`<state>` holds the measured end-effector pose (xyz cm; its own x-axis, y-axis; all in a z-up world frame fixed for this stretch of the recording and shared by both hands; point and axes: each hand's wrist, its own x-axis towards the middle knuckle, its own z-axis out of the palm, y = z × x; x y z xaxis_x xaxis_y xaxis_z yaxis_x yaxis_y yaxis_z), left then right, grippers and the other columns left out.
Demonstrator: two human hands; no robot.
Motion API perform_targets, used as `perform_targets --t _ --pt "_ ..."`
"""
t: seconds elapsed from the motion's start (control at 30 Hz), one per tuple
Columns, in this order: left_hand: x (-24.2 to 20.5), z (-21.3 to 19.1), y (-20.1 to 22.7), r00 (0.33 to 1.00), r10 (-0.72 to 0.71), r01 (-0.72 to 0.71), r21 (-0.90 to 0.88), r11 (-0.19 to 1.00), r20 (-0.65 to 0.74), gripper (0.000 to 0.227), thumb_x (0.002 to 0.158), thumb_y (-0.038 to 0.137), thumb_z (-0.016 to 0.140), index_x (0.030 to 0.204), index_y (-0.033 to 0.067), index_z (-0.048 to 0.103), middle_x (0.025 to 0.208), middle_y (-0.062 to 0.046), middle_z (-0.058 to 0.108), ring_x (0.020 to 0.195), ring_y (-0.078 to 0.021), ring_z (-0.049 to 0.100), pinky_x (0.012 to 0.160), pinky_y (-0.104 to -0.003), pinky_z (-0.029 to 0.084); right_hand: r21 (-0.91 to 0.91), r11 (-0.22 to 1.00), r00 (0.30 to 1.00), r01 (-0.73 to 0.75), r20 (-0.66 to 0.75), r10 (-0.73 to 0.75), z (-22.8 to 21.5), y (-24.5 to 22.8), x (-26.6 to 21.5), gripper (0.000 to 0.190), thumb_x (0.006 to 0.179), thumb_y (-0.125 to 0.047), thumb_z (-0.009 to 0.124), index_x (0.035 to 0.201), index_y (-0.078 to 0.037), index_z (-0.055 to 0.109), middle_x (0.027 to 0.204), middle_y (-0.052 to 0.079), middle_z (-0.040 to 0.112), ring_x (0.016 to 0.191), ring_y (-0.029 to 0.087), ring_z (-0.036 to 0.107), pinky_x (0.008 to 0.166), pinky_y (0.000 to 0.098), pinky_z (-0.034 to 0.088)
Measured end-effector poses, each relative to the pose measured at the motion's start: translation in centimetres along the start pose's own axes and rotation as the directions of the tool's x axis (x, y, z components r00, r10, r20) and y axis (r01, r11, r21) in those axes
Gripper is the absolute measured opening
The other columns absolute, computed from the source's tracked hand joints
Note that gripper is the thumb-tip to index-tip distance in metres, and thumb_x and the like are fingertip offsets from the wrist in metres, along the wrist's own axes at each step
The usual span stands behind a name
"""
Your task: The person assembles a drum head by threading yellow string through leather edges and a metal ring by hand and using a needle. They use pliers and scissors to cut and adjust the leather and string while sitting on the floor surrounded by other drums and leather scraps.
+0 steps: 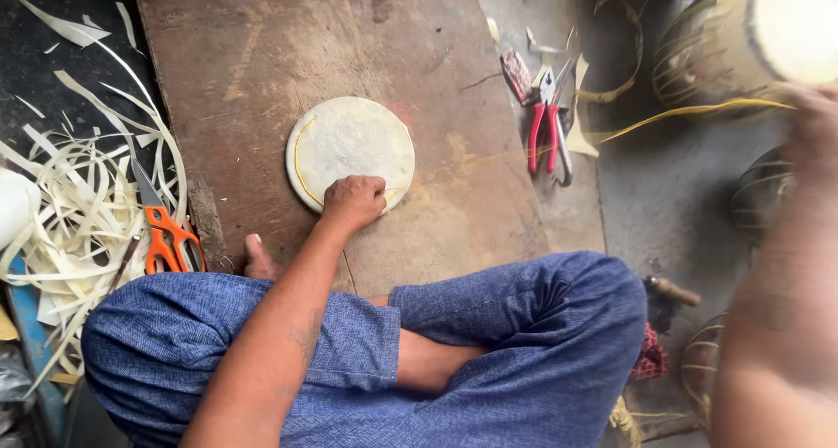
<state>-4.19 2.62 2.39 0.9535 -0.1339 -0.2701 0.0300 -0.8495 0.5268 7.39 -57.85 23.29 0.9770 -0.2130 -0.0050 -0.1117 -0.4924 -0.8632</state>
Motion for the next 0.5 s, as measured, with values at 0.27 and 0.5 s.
perform_targets --t 0.27,0.5 --pt "0.5 1.4 -0.5 0.999 0.049 -0.049 0.036 0.998 -0.018 0.017 0.087 0.023 0.06 0.09 0.0149 0.075 0.095 -0.016 0.075 0.094 -0.0371 0.071 0.084 -0.05 0.054 -0.892 0.241 0.887 0.382 0.28 -0.369 11.8 0.7 0.0 0.018 0.103 -0.027 0.072 0.11 -0.014 0.082 0.106 0.01 0.076 0.097 0.024 0.068 0.085 0.0373 0.054" --pt "0.6 1.9 -1.2 0.997 0.056 -0.057 -0.029 0.998 -0.048 0.018 0.084 0.028 0.067 0.092 0.0137 0.074 0.097 -0.014 0.074 0.096 -0.0365 0.07 0.085 -0.05 0.052 -0.297 0.826 0.76 0.478 0.611 -0.22 41.0 -4.8 -11.8 0.032 0.081 -0.033 0.083 0.098 -0.006 0.077 0.098 0.015 0.076 0.091 0.033 0.073 0.079 0.0416 0.055"
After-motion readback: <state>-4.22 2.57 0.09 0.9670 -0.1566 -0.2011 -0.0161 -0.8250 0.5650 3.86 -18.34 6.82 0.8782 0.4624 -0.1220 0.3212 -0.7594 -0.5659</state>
